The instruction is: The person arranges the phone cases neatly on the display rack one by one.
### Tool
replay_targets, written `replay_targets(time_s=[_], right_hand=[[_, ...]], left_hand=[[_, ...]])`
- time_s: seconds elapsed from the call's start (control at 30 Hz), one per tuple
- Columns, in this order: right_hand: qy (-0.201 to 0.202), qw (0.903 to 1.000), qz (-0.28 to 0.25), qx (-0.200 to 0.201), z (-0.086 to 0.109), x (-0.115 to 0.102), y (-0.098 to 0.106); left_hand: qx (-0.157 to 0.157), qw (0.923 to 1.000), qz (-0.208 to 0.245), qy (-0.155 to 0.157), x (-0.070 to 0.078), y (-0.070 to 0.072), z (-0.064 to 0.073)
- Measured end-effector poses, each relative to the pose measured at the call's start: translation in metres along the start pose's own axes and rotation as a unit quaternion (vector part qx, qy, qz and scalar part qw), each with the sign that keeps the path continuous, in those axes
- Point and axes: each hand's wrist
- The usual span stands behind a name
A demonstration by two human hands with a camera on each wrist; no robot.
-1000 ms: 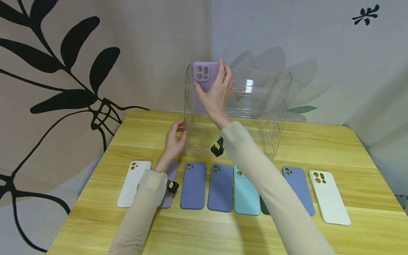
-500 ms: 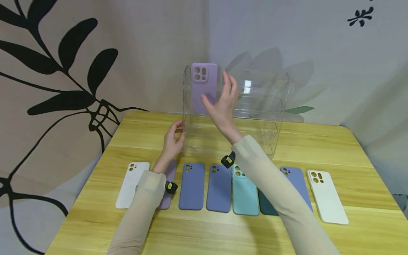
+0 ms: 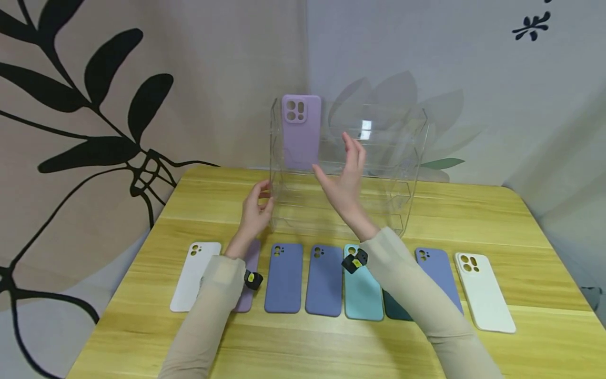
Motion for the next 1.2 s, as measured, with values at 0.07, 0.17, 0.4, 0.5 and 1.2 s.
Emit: replay_targets(time_s=[0.07,0.17,0.4,0.5,1.2], right_hand=[[-0.007,1.0,-0.001,0.004,0.006,0.002,0.005],[-0.017,0.9998,0.001,0.006,0.015,0.006,0.012],[-0.042,0.9989,-0.007,-0.016,0.034,0.015,0.03],[-0.044,0.9988,-0.011,-0.018,0.042,0.017,0.037],[-0.05,0.9986,0.014,-0.007,0.076,-0.001,0.091]], left_hand=[[-0.002,1.0,0.001,0.002,0.0,0.0,0.0],[-0.004,1.0,0.004,0.005,0.001,0.0,0.0],[-0.005,1.0,0.007,-0.001,0.0,0.001,0.0],[-0.005,1.0,0.008,-0.001,0.0,0.001,0.0],[-0.005,0.9999,-0.009,-0.001,0.0,0.0,0.001]])
Point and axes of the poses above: each hand's wrist, its own z-axis away from the middle knuckle, its own y-axis out of the back of the hand, x = y × z, and after that the axes turned 2 degrees about -x, right-handed
